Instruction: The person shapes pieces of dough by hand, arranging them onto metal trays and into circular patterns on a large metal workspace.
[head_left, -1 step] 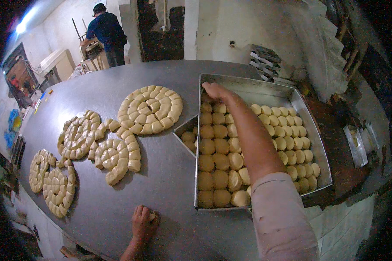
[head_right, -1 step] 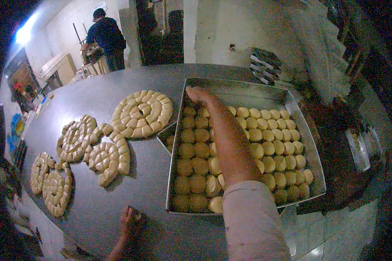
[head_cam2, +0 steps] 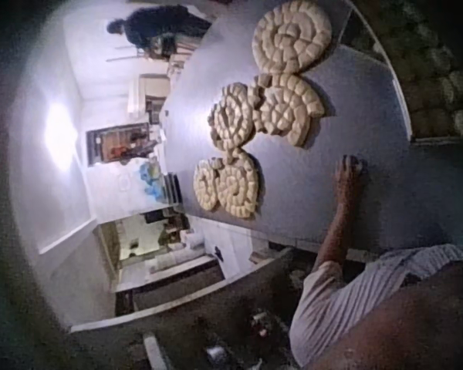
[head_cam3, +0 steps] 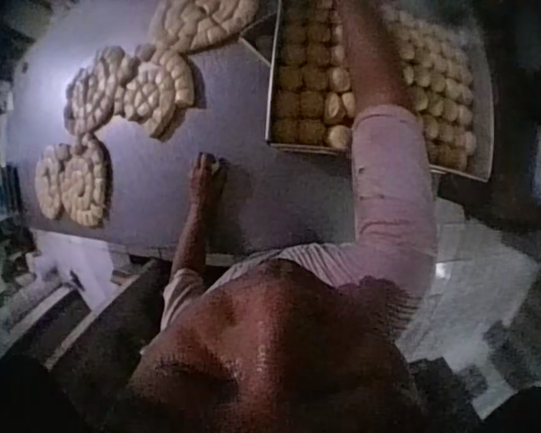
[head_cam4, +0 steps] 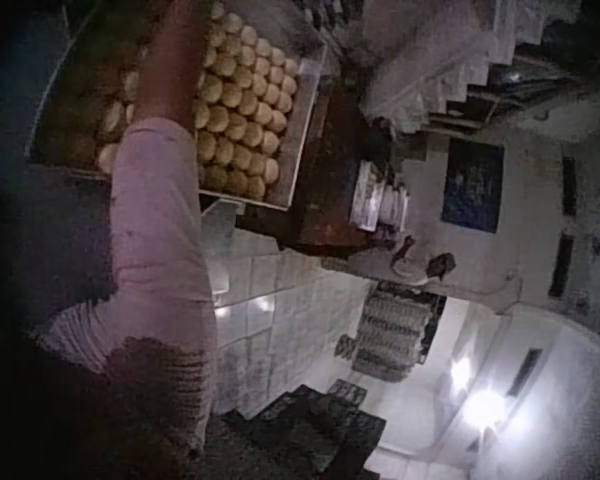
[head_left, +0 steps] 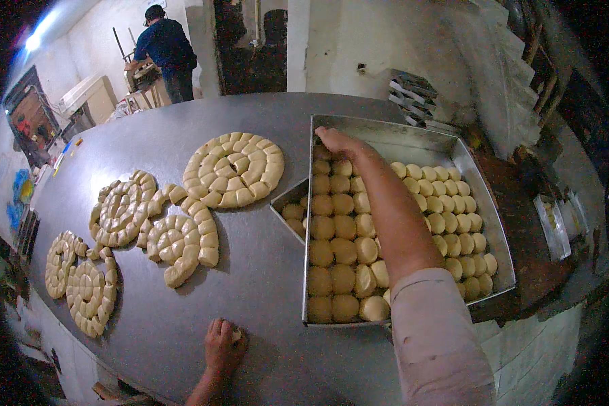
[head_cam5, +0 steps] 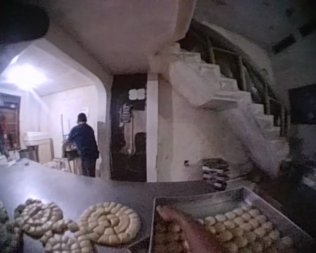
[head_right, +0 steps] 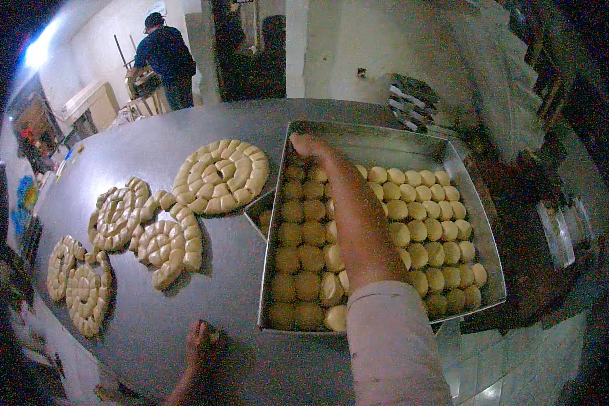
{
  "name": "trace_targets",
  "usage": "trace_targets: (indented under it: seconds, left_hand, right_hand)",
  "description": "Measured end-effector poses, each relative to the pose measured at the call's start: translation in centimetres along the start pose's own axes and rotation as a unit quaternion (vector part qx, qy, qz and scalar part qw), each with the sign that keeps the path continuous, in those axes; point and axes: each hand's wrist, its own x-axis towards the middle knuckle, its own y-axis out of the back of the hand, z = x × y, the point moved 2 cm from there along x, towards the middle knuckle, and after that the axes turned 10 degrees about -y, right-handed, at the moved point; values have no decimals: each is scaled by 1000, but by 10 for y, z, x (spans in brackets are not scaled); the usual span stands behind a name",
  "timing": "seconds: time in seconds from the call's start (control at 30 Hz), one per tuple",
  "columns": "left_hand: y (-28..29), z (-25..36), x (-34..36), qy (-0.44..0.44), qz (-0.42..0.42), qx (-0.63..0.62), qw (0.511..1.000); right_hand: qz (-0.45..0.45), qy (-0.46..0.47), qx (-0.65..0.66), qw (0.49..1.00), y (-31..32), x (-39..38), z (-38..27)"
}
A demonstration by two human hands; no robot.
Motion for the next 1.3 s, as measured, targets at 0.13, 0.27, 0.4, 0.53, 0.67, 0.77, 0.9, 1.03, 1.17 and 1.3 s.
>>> trace_targets:
  seconds: [0.13,0.27,0.4,0.53,0.67,0.77,0.9,1.03,1.17,1.3]
  left_hand:
    - [3,-12,-7,-24,-3,30,999]
    - [9,14,5,-30,13,31,999]
    - [-1,6,-3,-53,-4,37,998]
    - [-4,-24,-12,-54,-10,34,998]
    - [24,-9,-8,31,0,-130,991]
    - [36,7,-14,225,-47,-537,812]
    - [55,55,-40,145,-198,-740,627]
    - [73,-26,-29,-17,-187,-380,906]
    - [84,-145,6,60,111,73,989]
    - [54,-161,53,88,40,93,991]
  right_hand:
    - [-30,-39,24,999,10,-36,-32]
    - [49,9,-110,993,24,-27,4]
    - [151,-88,40,984,39,-26,3]
    - [178,140,41,973,82,-120,-91]
    - [170,146,224,948,58,-317,-174]
    - [27,369,34,928,-12,-397,-150]
    - [-7,139,25,990,-131,-443,-134]
    - [33,-105,271,956,-182,-514,-63]
    - [147,-48,-343,926,-187,-558,-1]
    - [391,-190,-206,877,-180,-477,18]
